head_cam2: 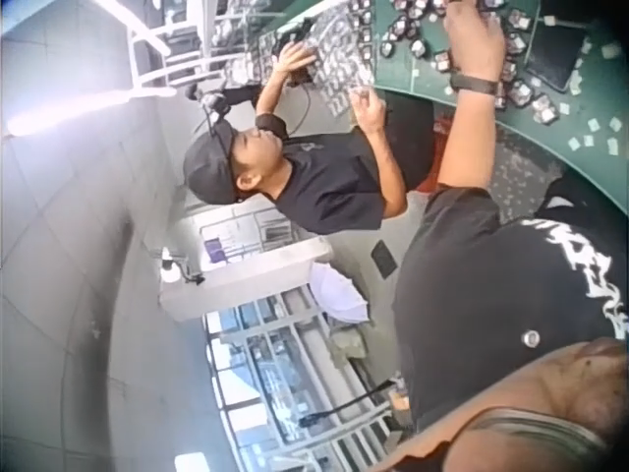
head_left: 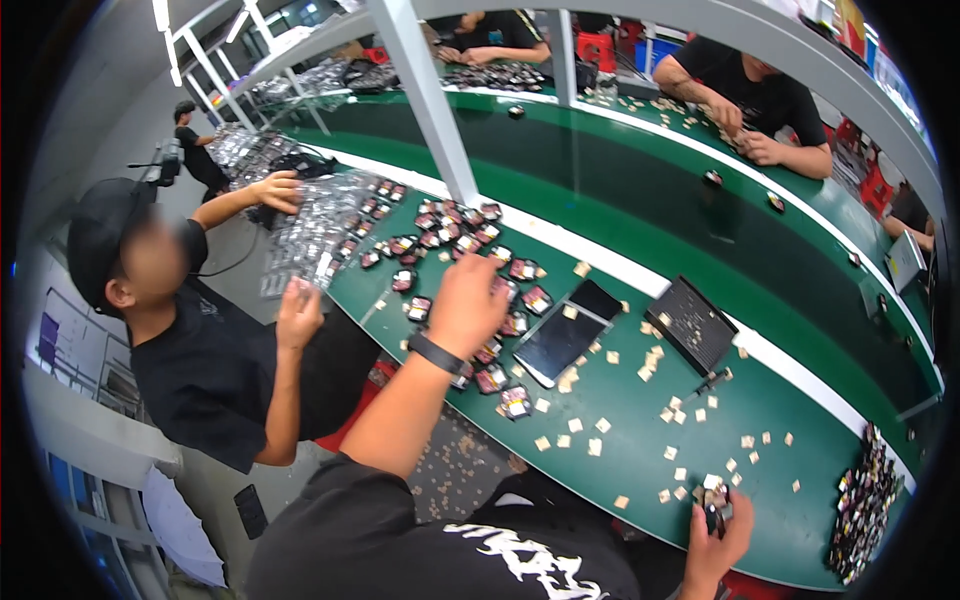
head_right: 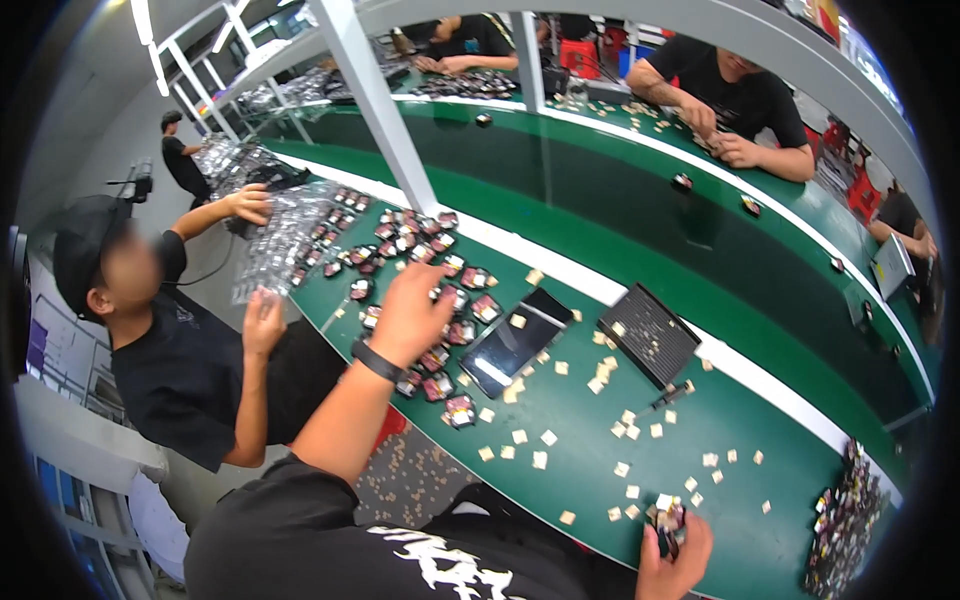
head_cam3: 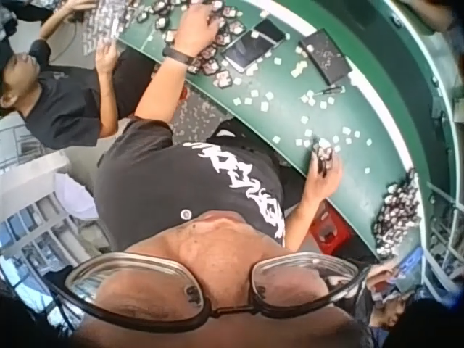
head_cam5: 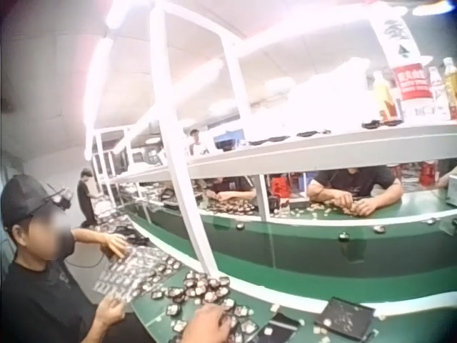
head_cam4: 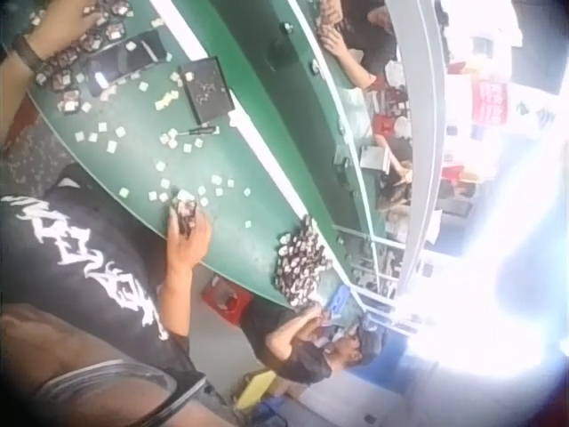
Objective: Assembling small electronic components, likely smartwatch parts, onto circuit boards or casings.
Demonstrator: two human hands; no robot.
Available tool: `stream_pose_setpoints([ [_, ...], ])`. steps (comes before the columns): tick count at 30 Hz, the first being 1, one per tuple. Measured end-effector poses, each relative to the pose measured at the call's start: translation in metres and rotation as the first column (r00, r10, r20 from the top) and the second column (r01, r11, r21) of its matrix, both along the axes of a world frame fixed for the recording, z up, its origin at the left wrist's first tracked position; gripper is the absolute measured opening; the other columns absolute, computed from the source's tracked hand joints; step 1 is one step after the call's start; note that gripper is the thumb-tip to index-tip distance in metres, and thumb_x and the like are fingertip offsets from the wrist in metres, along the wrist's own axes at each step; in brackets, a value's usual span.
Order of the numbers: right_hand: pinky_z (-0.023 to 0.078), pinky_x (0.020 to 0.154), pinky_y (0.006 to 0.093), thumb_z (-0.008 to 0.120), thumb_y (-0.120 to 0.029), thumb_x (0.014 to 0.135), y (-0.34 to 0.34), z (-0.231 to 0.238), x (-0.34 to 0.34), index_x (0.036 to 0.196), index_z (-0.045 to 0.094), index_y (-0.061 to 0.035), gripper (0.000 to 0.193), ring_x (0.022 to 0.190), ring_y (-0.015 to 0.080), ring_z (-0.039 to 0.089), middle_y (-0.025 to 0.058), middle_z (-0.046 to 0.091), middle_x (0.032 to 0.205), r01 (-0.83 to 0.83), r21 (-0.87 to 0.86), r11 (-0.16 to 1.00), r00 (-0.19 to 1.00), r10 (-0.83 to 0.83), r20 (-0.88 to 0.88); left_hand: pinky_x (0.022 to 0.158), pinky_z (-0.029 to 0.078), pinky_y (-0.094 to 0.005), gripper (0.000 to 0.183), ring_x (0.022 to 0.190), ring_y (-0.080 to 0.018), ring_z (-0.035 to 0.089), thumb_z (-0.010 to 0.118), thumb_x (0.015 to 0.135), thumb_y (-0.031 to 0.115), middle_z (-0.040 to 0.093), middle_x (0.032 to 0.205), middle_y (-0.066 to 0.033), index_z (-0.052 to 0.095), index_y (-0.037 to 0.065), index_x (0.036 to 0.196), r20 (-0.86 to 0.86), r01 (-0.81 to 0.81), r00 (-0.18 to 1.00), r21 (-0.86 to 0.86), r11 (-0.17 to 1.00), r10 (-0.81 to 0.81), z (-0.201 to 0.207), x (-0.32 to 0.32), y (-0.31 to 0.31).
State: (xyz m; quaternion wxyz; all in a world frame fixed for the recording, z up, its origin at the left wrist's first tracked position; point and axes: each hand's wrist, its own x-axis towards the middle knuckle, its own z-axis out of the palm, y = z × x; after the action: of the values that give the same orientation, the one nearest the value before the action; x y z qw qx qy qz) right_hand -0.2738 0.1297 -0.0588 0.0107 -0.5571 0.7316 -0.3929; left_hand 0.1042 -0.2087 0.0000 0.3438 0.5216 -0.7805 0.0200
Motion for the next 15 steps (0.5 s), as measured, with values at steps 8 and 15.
stream_pose_setpoints([
  [8,0.055,0.085,0.0433,0.095,-0.019,0.067,-0.017,0.055,0.039,0.111,0.067,-0.0032,0.054,0.092,0.0371,0.067,0.0176,0.069,0.107,-0.145,-0.159,0.976,0.986,0.130,-0.105,0.078,0.054,-0.0299,0.061,0.090,-0.0165,0.064,0.066,0.097,0.029,0.065,0.117,-0.0071,0.044,0.006,0.148,-0.784,0.857,0.511,0.495,0.141,-0.351,-0.014,-0.135,0.155],
  [15,0.049,0.093,0.0438,0.070,-0.008,0.090,-0.033,0.070,0.057,0.106,0.065,-0.0003,0.019,0.100,0.0372,0.063,0.0186,0.067,0.109,-0.270,-0.007,0.963,0.956,0.269,0.118,0.068,0.051,-0.0237,0.038,0.082,-0.0083,0.060,0.060,0.100,0.019,0.065,0.100,-0.0036,0.053,0.003,0.134,-0.920,0.921,0.366,0.338,-0.192,0.142,-0.049,-0.167,0.184],
])
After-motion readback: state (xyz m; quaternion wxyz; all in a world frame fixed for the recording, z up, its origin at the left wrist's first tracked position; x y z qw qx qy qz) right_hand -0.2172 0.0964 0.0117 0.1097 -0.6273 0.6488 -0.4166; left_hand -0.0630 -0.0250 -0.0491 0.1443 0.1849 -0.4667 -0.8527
